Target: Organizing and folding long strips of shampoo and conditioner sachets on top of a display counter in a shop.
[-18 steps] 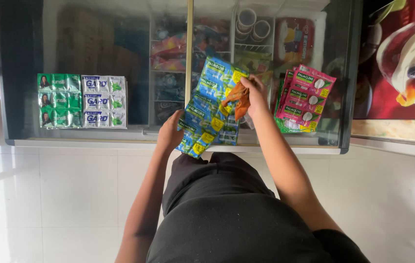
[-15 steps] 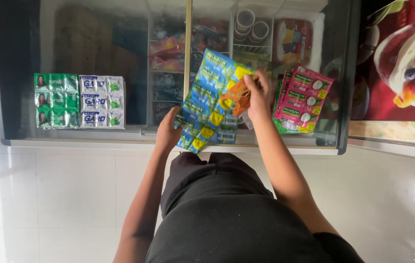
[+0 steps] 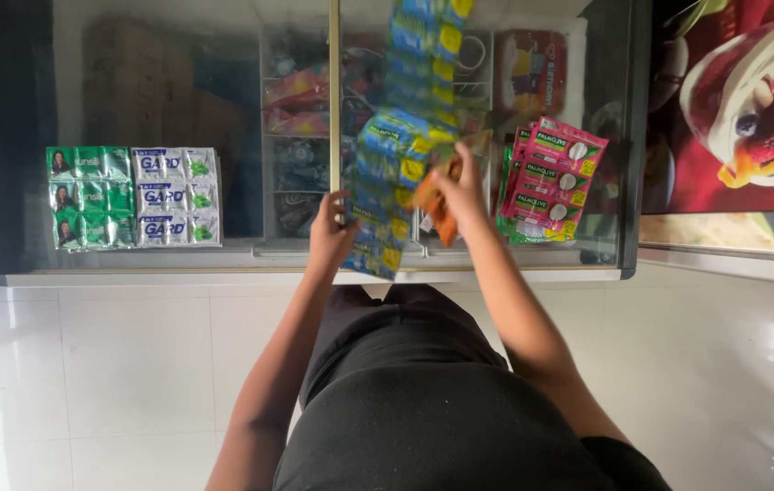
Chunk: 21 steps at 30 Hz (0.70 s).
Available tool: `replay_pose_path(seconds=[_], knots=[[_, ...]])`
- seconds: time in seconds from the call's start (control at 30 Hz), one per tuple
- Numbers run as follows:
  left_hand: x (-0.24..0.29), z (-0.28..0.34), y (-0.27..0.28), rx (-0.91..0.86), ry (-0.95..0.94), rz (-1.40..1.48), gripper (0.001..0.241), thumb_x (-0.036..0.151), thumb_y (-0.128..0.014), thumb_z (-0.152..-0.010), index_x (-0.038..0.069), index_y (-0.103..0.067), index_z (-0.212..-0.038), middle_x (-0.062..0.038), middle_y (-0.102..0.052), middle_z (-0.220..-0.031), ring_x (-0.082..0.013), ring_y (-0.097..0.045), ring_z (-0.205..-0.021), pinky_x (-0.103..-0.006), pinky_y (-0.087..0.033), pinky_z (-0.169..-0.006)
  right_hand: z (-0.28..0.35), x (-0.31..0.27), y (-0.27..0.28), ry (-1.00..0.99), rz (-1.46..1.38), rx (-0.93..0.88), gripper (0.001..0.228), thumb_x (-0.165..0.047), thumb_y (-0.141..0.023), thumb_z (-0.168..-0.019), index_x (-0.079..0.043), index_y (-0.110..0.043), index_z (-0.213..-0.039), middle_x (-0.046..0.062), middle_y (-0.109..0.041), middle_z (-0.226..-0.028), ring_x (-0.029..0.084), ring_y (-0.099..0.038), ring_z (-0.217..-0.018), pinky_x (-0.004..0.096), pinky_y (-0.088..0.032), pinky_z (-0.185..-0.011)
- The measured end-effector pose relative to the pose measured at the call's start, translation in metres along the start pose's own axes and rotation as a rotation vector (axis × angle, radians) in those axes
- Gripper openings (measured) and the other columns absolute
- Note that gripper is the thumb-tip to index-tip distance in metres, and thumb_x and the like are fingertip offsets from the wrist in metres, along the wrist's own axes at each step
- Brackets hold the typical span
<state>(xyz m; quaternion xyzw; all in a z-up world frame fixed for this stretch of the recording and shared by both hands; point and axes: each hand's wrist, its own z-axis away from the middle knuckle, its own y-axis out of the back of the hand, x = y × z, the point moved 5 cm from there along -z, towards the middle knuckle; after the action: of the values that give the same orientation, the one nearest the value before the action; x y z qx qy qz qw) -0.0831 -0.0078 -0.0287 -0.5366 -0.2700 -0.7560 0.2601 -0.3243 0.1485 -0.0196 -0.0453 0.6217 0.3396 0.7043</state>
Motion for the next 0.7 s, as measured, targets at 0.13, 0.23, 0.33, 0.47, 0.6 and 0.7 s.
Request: replay_pose_path(seconds=[0.13, 0.23, 0.33, 0.47, 0.6, 0.7], knots=[[-0.053, 0.001, -0.02, 0.072, -0.004, 0.017, 0.056, -0.003, -0.078, -0.085, 0.009, -0.056, -0.134, -0.01, -0.064, -0.103, -0.0148, -0.06, -0.085, -0.0287, -0.052, -0.073, 0.053, 0.017, -0.017, 0.189, 0.177, 0.115, 0.059, -0.012, -0.072, -0.09, -0.009, -0.046, -0.143, 0.018, -0.047, -0.138, 0.037, -0.048, -0.129, 0.044, -0.044, -0.102], [-0.044, 0.01, -0.034, 0.201, -0.021, -0.15, 0.049, 0.001, -0.079, -0.085, 0.007, -0.055, -0.128, -0.011, -0.066, -0.108, -0.0223, -0.066, -0.087, -0.0336, -0.054, -0.076, 0.088, 0.0, -0.026, 0.388, 0.175, 0.063, 0.048, -0.011, -0.065, -0.099, -0.01, -0.05, -0.144, 0.016, -0.054, -0.138, 0.034, -0.055, -0.132, 0.044, -0.045, -0.112], [-0.023, 0.008, -0.047, 0.21, -0.165, -0.17, 0.047, 0.001, -0.075, -0.085, 0.004, -0.053, -0.127, -0.015, -0.066, -0.114, -0.0314, -0.068, -0.102, -0.0402, -0.053, -0.086, 0.097, -0.025, -0.039, 0.492, 0.266, -0.175, 0.05, -0.014, -0.068, -0.098, -0.011, -0.051, -0.145, 0.013, -0.056, -0.14, 0.035, -0.054, -0.134, 0.046, -0.045, -0.113], [0.022, 0.026, -0.045, 0.227, -0.316, -0.309, 0.054, -0.001, -0.072, -0.086, 0.0, -0.05, -0.135, -0.022, -0.056, -0.124, -0.0406, -0.055, -0.116, -0.0443, -0.048, -0.097, 0.097, -0.028, -0.043, 0.757, 0.618, -0.219, 0.059, -0.016, -0.074, -0.088, -0.01, -0.052, -0.143, 0.016, -0.051, -0.147, 0.042, -0.047, -0.138, 0.052, -0.041, -0.114], [0.057, 0.049, -0.036, 0.059, -0.549, -0.732, 0.06, 0.006, -0.077, -0.073, 0.003, -0.055, -0.129, -0.021, -0.057, -0.12, -0.0396, -0.052, -0.112, -0.0465, -0.046, -0.096, 0.089, -0.013, -0.05, 0.777, 0.69, -0.089, 0.059, -0.014, -0.073, -0.09, -0.01, -0.053, -0.146, 0.02, -0.048, -0.149, 0.043, -0.046, -0.138, 0.052, -0.042, -0.114], [0.024, 0.048, -0.033, -0.117, -0.489, -0.684, 0.048, 0.007, -0.076, -0.085, 0.008, -0.058, -0.129, -0.012, -0.06, -0.12, -0.0335, -0.056, -0.111, -0.0425, -0.049, -0.096, 0.093, -0.009, -0.055, 0.69, 0.667, 0.062, 0.043, -0.018, -0.074, -0.094, -0.007, -0.055, -0.132, 0.019, -0.051, -0.131, 0.041, -0.05, -0.123, 0.053, -0.043, -0.102]])
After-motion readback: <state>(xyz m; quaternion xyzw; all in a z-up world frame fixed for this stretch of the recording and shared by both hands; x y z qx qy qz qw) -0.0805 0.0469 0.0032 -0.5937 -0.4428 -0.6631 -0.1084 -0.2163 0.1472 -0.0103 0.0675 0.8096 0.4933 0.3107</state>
